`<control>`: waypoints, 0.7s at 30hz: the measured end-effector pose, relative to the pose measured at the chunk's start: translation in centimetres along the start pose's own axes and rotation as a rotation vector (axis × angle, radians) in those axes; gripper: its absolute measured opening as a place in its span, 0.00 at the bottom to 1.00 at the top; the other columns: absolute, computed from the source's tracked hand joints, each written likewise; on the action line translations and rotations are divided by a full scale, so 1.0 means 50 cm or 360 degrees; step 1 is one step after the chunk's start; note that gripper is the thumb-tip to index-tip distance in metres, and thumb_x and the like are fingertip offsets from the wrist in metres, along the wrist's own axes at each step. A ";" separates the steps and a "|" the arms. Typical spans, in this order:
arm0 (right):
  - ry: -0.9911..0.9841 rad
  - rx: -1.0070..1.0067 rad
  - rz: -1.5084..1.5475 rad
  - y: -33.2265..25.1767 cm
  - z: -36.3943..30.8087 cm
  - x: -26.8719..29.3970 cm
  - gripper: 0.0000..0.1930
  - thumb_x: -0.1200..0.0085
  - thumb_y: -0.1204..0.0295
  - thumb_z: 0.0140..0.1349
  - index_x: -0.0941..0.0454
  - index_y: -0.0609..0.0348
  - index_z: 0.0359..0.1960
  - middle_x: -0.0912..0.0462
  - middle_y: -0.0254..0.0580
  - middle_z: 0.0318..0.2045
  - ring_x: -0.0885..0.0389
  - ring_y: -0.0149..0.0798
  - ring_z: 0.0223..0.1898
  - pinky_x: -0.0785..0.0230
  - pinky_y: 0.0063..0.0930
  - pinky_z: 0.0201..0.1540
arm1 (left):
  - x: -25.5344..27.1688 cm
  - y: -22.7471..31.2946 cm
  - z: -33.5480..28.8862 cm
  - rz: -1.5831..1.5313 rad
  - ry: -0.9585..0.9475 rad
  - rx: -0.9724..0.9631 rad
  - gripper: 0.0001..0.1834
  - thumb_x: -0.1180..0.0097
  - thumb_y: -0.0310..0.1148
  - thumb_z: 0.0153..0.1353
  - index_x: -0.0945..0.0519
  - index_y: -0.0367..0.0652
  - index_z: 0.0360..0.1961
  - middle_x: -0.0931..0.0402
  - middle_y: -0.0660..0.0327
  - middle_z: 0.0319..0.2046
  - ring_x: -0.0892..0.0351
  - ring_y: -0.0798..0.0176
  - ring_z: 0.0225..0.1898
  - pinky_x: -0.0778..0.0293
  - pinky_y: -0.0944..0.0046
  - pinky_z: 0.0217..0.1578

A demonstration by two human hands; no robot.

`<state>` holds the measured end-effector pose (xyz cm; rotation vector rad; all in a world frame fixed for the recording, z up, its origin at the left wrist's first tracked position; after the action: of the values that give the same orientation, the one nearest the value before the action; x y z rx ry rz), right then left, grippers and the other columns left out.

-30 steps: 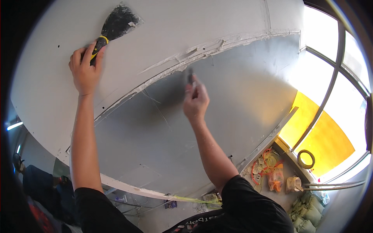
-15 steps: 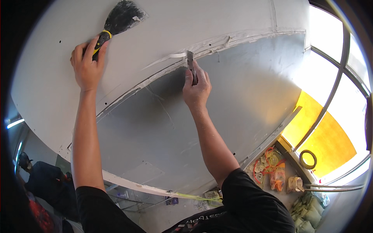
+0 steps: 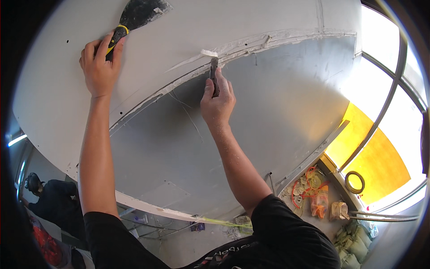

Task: The person scrapes a white ceiling surface using a utility knife and a scraper. They repeatedly remove loose material along a curved seam, alternating between cutting and scraping motions.

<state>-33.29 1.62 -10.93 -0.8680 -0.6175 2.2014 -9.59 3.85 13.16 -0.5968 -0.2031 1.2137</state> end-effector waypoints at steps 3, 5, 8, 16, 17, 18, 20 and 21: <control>-0.0080 0.0117 -0.0005 -0.002 -0.016 -0.002 0.21 0.42 0.76 0.66 0.20 0.57 0.61 0.19 0.48 0.34 0.19 0.42 0.29 0.25 0.35 0.34 | -0.003 0.007 0.011 -0.0048 0.0007 -0.0059 0.17 0.30 0.45 0.62 0.12 0.54 0.50 0.22 0.66 0.39 0.22 0.59 0.42 0.27 0.56 0.46; -0.0465 0.0270 -0.0011 -0.036 -0.087 -0.035 0.20 0.42 0.76 0.66 0.20 0.54 0.61 0.20 0.48 0.33 0.20 0.42 0.28 0.26 0.36 0.33 | -0.002 -0.014 0.004 -0.0021 -0.0030 -0.0039 0.17 0.29 0.45 0.62 0.12 0.53 0.50 0.22 0.65 0.39 0.22 0.59 0.42 0.27 0.57 0.46; -0.0636 0.0103 0.0067 -0.023 -0.171 -0.015 0.20 0.41 0.75 0.67 0.20 0.55 0.61 0.21 0.47 0.32 0.21 0.40 0.27 0.27 0.36 0.33 | 0.001 -0.020 -0.008 -0.0029 -0.0032 -0.0008 0.18 0.29 0.44 0.61 0.12 0.53 0.51 0.22 0.64 0.39 0.22 0.58 0.43 0.27 0.56 0.46; 0.0051 0.0015 0.0005 0.032 0.021 0.056 0.18 0.44 0.73 0.71 0.22 0.63 0.61 0.20 0.43 0.38 0.25 0.36 0.26 0.29 0.31 0.32 | 0.007 -0.002 0.001 -0.0108 -0.0002 0.0042 0.18 0.28 0.43 0.60 0.12 0.54 0.51 0.23 0.66 0.40 0.23 0.60 0.44 0.29 0.56 0.48; 0.0044 0.0005 0.0009 0.032 0.030 0.050 0.18 0.44 0.73 0.71 0.22 0.63 0.61 0.20 0.43 0.38 0.25 0.36 0.26 0.29 0.31 0.32 | 0.004 -0.001 -0.001 -0.0102 -0.0013 0.0039 0.18 0.28 0.43 0.60 0.12 0.54 0.51 0.23 0.66 0.40 0.23 0.60 0.44 0.29 0.56 0.48; 0.0001 -0.0007 0.0044 0.022 0.039 0.040 0.19 0.43 0.74 0.70 0.22 0.63 0.61 0.20 0.43 0.37 0.24 0.36 0.27 0.28 0.31 0.32 | 0.004 -0.004 -0.001 -0.0092 0.0000 0.0028 0.18 0.28 0.43 0.60 0.12 0.54 0.51 0.23 0.66 0.40 0.23 0.60 0.43 0.29 0.56 0.47; -0.0046 -0.0028 0.0081 0.010 0.036 0.027 0.19 0.43 0.74 0.70 0.22 0.62 0.61 0.19 0.43 0.37 0.23 0.36 0.28 0.27 0.31 0.33 | 0.003 -0.010 -0.004 -0.0080 0.0004 0.0012 0.18 0.28 0.43 0.60 0.12 0.54 0.51 0.23 0.66 0.40 0.23 0.60 0.43 0.29 0.56 0.47; -0.0086 -0.0008 0.0026 0.009 0.035 0.021 0.19 0.43 0.74 0.69 0.22 0.63 0.61 0.19 0.44 0.36 0.21 0.37 0.28 0.26 0.31 0.33 | 0.003 -0.009 -0.003 -0.0076 0.0007 0.0020 0.18 0.28 0.43 0.60 0.12 0.54 0.51 0.23 0.66 0.40 0.23 0.60 0.43 0.29 0.56 0.47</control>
<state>-35.33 1.81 -10.48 -0.8214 -0.6438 2.2454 -9.08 3.85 13.28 -0.5806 -0.2048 1.1664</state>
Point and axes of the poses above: each hand's wrist, its own z-axis towards the middle knuckle, its own x-axis out of the back of the hand, y = z × x, the point moved 10 cm from there along z, towards the middle knuckle
